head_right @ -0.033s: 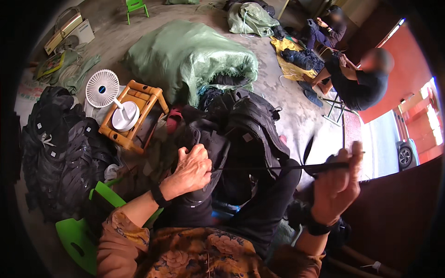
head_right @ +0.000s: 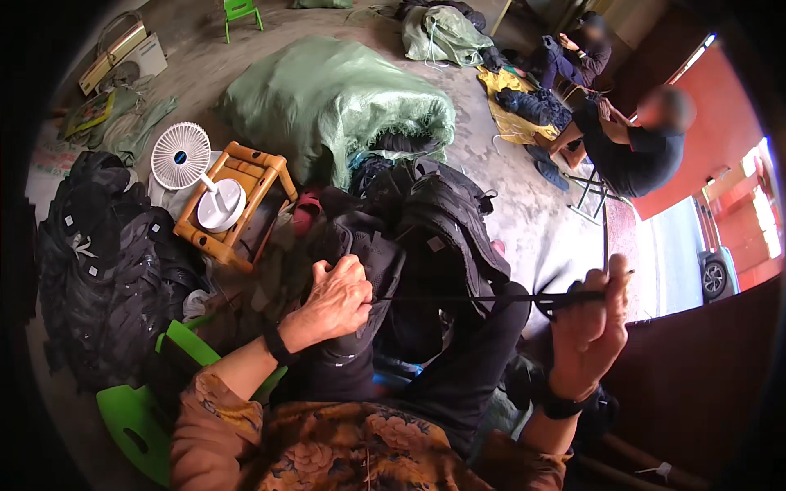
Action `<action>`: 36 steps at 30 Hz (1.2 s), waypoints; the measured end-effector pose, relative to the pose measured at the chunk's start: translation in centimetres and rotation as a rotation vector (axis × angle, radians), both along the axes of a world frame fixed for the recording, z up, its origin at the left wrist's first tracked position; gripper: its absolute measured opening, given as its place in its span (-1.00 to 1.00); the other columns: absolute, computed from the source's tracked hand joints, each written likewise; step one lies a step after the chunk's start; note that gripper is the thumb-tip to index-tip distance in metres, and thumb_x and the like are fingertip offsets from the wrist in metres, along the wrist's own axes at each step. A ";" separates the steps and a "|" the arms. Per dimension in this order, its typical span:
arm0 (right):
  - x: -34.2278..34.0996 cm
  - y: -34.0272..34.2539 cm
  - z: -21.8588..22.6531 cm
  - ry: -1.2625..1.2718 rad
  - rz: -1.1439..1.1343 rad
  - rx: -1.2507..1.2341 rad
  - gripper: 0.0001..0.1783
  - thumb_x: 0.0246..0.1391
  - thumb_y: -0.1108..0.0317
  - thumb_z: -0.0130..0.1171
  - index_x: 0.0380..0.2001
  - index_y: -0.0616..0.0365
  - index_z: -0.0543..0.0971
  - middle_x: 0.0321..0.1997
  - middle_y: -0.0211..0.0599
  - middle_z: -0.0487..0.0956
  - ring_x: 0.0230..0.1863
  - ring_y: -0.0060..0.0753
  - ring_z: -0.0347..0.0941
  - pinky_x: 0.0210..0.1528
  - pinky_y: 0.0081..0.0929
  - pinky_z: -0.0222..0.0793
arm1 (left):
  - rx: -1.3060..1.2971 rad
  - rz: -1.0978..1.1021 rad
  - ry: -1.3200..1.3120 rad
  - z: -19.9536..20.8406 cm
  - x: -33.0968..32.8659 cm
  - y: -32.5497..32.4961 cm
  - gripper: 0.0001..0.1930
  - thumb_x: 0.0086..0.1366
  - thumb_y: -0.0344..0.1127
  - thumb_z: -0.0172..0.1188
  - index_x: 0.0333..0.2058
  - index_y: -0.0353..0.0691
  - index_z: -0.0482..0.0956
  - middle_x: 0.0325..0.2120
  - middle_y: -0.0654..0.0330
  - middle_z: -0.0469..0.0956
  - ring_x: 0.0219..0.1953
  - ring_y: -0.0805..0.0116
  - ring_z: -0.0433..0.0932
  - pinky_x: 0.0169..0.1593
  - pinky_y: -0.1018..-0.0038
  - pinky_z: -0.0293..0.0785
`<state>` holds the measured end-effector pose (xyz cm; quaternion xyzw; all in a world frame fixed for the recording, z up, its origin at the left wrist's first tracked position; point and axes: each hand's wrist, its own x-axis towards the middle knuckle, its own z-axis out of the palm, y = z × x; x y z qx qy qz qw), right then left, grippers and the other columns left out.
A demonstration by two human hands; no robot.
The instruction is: Insert and thread laces through the eyelets of a black boot component during assembly.
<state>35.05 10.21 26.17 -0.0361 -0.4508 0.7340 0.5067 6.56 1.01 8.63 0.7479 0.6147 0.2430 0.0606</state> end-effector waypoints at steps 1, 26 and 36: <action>1.0 -0.7 -0.6 -0.127 -0.366 -0.154 -0.83 0.35 0.38 -0.11 -0.13 0.17 0.45 -0.60 -0.54 0.35 -0.76 -0.77 0.02 -0.71 -0.72 -0.03 | 0.008 -0.023 -0.051 -0.2 -0.6 -0.1 -0.90 -0.06 -0.30 0.25 -0.53 -0.09 0.51 -0.35 0.25 0.44 0.02 0.24 0.32 -0.11 0.09 0.13; -10.9 -4.2 -14.9 -0.937 0.132 -0.167 -0.73 0.30 0.36 0.04 -0.02 0.29 0.44 -0.47 -0.29 0.59 -0.49 -0.54 0.54 -0.43 -0.59 0.49 | -0.293 -0.226 -0.470 1.9 -4.8 5.0 -0.69 0.36 -0.21 0.00 -0.48 -0.28 0.53 -0.49 0.10 0.46 -0.27 0.11 0.47 -0.15 0.28 0.38; -12.8 -3.2 -14.8 -0.604 -0.031 -0.458 -0.79 0.30 0.29 0.04 -0.22 0.25 0.49 -0.48 -0.36 0.55 -0.55 -0.54 0.46 -0.44 -0.55 0.43 | -0.080 -0.250 -0.410 1.8 -4.5 2.7 -0.68 0.13 -0.20 0.33 -0.32 -0.27 0.42 -0.28 0.09 0.42 -0.14 0.08 0.46 -0.08 0.28 0.42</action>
